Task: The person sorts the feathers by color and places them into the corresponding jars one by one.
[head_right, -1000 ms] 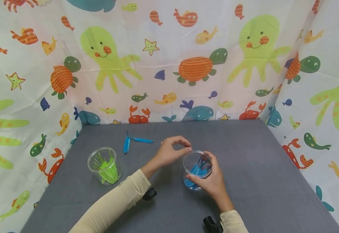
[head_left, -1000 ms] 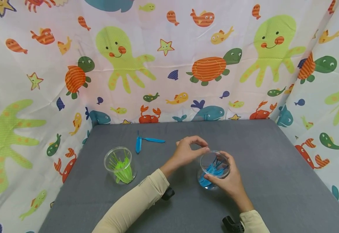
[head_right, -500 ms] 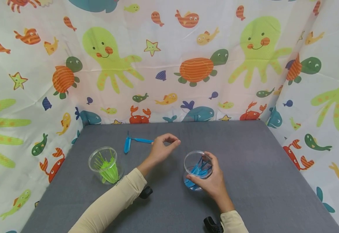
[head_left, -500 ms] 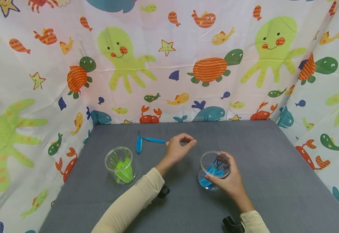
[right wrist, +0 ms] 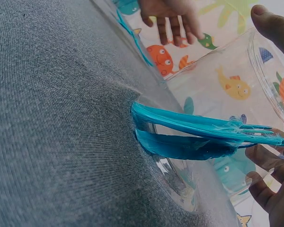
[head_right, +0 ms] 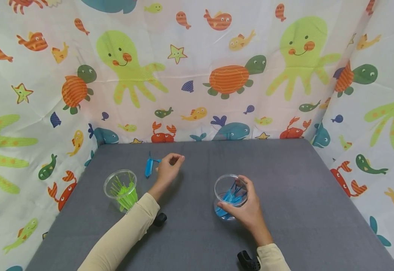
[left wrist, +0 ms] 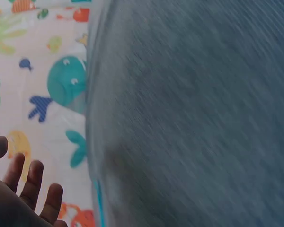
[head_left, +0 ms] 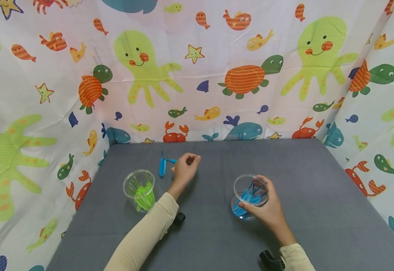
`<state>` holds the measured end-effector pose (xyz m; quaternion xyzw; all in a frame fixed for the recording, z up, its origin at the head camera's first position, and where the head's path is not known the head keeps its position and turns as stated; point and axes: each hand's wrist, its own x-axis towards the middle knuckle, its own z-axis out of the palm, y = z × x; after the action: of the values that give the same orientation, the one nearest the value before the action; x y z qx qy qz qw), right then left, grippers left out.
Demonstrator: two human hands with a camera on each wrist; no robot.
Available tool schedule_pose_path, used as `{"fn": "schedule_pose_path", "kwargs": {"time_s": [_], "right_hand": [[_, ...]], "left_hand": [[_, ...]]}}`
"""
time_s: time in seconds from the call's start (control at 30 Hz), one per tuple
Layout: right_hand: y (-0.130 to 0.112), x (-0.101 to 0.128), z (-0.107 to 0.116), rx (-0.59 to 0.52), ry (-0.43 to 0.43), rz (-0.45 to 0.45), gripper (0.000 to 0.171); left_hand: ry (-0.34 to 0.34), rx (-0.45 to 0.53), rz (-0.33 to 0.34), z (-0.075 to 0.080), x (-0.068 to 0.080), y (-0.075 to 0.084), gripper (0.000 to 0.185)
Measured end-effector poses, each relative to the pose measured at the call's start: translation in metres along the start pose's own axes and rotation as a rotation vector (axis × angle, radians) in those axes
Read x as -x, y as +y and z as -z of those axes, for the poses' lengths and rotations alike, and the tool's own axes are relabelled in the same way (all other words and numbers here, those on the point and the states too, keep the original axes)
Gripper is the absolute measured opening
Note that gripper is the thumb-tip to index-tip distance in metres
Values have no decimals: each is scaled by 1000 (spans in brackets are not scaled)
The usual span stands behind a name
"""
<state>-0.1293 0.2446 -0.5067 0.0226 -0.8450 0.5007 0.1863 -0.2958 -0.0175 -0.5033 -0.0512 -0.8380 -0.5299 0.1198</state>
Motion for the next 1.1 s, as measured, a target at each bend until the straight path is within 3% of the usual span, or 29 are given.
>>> {"fn": "schedule_pose_path", "kwargs": {"time_s": [0.23, 0.33, 0.67, 0.8, 1.1], "right_hand": [[-1, 1, -2, -17, -12, -19, 99], [0, 0, -2, -1, -11, -27, 100], [0, -4, 0, -1, -11, -25, 101], [-2, -4, 0, 5, -10, -31, 102], [-1, -3, 0, 16, -12, -28, 102]], "left_hand": [[128, -150, 81, 18, -2, -26, 37], [146, -192, 114, 26, -4, -32, 42], [117, -287, 213, 45, -16, -44, 64], [67, -335, 274, 54, -22, -47, 71], [-19, -436, 344, 76, -32, -54, 66]]}}
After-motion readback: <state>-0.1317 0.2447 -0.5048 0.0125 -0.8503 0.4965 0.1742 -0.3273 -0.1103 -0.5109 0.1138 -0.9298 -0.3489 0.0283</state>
